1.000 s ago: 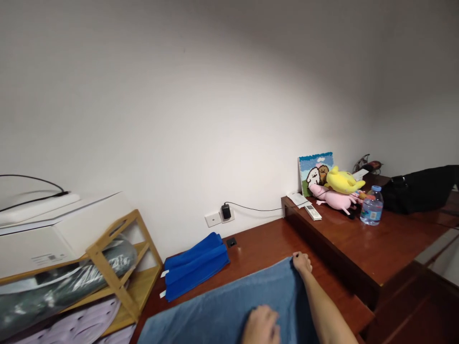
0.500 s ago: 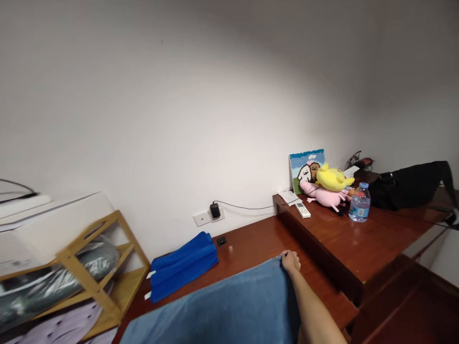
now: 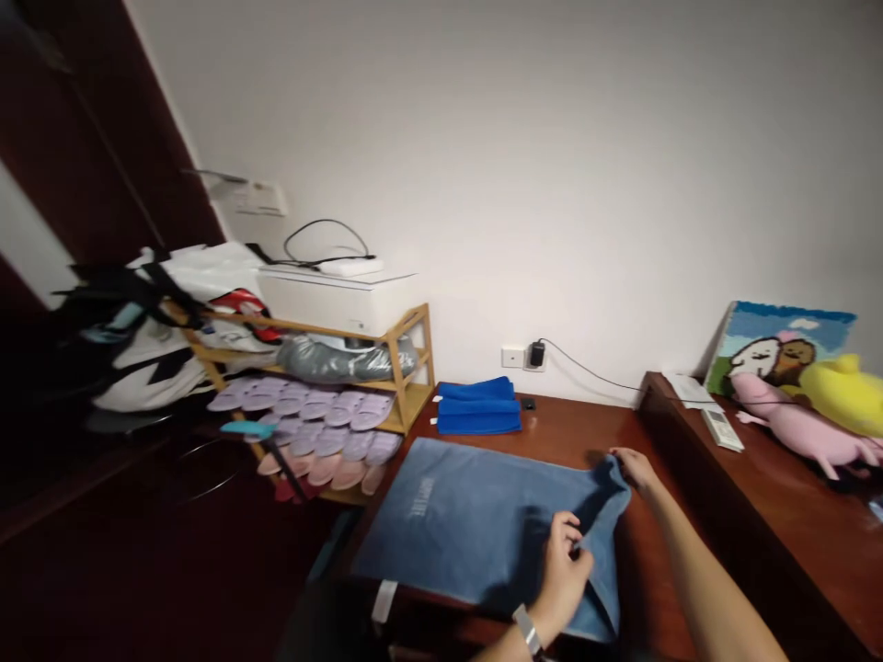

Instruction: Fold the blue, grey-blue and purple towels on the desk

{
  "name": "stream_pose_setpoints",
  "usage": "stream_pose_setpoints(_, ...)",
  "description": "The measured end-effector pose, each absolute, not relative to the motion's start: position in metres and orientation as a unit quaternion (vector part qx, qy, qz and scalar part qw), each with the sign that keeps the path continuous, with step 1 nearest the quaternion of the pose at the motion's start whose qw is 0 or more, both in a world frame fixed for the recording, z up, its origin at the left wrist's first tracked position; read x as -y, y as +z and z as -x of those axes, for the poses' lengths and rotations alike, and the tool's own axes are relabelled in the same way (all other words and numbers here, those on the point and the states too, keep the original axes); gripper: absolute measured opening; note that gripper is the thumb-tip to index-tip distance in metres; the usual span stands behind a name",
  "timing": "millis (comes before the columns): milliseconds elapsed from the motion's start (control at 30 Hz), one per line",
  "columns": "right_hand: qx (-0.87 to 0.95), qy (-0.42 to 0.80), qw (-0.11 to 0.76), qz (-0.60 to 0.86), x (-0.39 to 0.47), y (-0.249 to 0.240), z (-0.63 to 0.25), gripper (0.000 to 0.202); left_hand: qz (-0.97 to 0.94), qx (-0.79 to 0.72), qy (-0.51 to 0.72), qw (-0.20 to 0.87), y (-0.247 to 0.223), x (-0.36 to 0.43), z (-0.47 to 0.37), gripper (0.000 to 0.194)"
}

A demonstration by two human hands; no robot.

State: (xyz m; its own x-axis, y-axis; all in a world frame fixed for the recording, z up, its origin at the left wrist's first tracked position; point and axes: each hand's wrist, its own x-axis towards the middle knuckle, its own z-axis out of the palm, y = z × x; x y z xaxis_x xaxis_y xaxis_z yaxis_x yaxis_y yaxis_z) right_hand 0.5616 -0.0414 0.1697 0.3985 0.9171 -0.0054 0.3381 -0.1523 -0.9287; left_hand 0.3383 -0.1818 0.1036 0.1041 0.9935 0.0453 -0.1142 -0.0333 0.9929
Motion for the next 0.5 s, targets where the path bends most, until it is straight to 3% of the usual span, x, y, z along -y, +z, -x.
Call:
stream_pose_setpoints(267, 0.589, 0.394, 0.385, 0.591, -0.037, 0.206, -0.387, 0.038, -0.478, -0.474, 0.585, 0.452, 0.143, 0.195, -0.168, 0.034)
stream_pose_setpoints(500, 0.754, 0.32, 0.256, 0.513, -0.094, 0.175, -0.184, 0.019, -0.467, -0.565, 0.61, 0.3, 0.096, 0.215, -0.048, 0.035)
